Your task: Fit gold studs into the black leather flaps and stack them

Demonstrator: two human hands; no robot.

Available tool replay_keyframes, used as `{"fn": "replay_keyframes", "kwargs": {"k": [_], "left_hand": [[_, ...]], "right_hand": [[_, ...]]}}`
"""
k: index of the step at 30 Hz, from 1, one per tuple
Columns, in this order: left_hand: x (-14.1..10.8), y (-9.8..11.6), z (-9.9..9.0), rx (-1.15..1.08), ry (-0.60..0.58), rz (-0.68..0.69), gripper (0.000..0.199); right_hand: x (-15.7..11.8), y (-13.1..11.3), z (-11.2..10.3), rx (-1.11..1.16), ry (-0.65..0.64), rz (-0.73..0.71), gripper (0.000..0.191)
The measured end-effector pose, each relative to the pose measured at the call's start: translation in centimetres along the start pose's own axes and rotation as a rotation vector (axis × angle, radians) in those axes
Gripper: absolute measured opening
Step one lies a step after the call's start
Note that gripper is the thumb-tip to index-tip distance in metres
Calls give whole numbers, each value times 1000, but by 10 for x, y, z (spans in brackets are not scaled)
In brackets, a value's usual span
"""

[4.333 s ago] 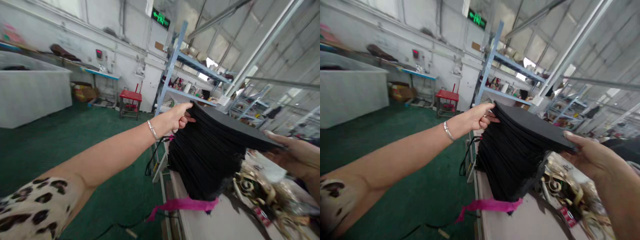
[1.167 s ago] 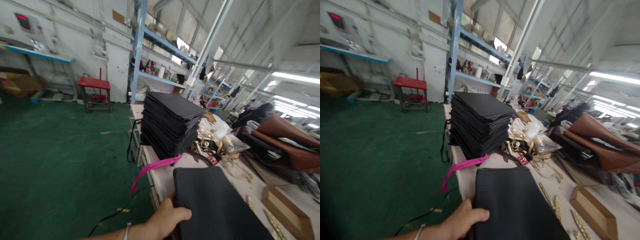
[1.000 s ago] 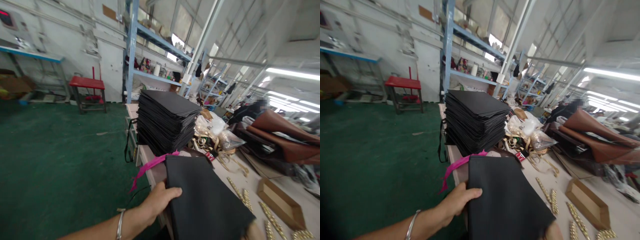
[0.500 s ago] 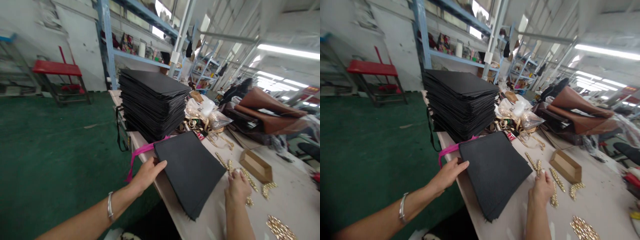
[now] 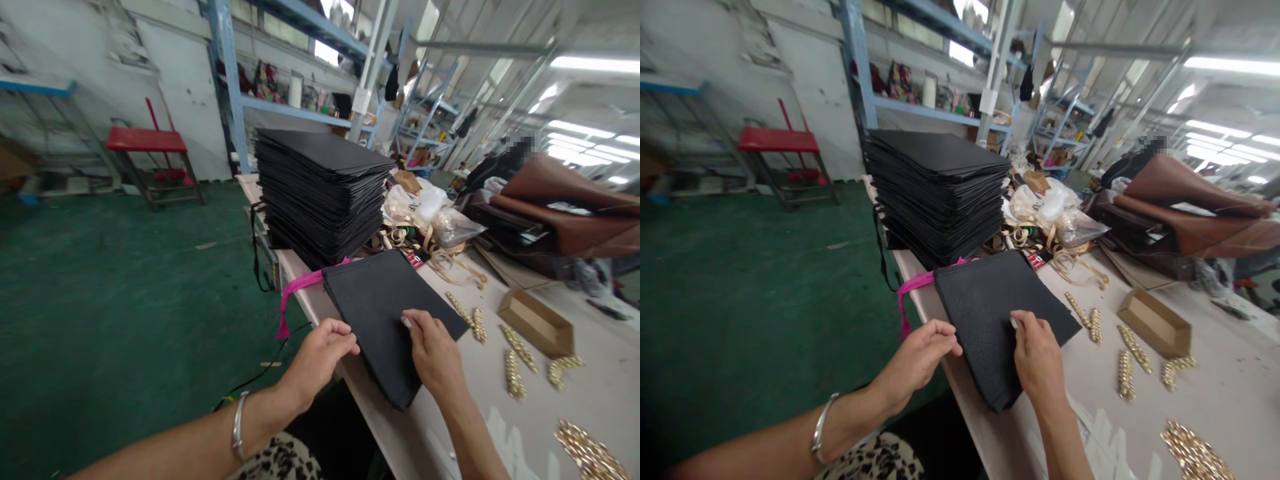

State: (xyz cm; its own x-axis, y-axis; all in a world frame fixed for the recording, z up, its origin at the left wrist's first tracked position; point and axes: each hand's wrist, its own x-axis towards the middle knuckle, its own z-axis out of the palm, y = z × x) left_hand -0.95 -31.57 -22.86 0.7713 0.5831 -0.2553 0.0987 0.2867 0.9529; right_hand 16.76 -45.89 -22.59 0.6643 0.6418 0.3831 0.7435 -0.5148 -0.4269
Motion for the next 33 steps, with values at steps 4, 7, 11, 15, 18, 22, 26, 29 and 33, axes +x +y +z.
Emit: {"fn": "replay_keyframes", "kwargs": {"k": [4, 7, 11, 15, 18, 22, 26, 29, 33], "left_hand": [[-3, -8, 0, -73, 59, -3, 25], [-4, -16, -2, -115, 58, -4, 31], [-11, -22, -4, -144, 7, -43, 34], [-30, -24, 5, -217, -282, -108, 32], [-48, -27, 18, -149, -478, -125, 24], [-64, -36, 43, -2, -574, -217, 20], [-66, -51, 64, 96, -641, -297, 23], [-63, -58, 72, 143, -673, -327, 20], [-63, -57, 82, 89, -720, -304, 26]], "right_hand": [[-18, -10, 3, -78, -3, -119, 25], [-45, -14, -5, -44, 0, -121, 22], [-83, -14, -14, 62, 19, -68, 22], [-119, -9, -17, 199, 20, 13, 23], [-143, 1, -25, 294, -13, 138, 26], [-175, 18, -53, 381, 34, 450, 29], [-199, 26, -73, 594, 80, 705, 37], [-206, 24, -72, 678, 32, 762, 33], [-205, 21, -65, 685, 41, 820, 31]]}}
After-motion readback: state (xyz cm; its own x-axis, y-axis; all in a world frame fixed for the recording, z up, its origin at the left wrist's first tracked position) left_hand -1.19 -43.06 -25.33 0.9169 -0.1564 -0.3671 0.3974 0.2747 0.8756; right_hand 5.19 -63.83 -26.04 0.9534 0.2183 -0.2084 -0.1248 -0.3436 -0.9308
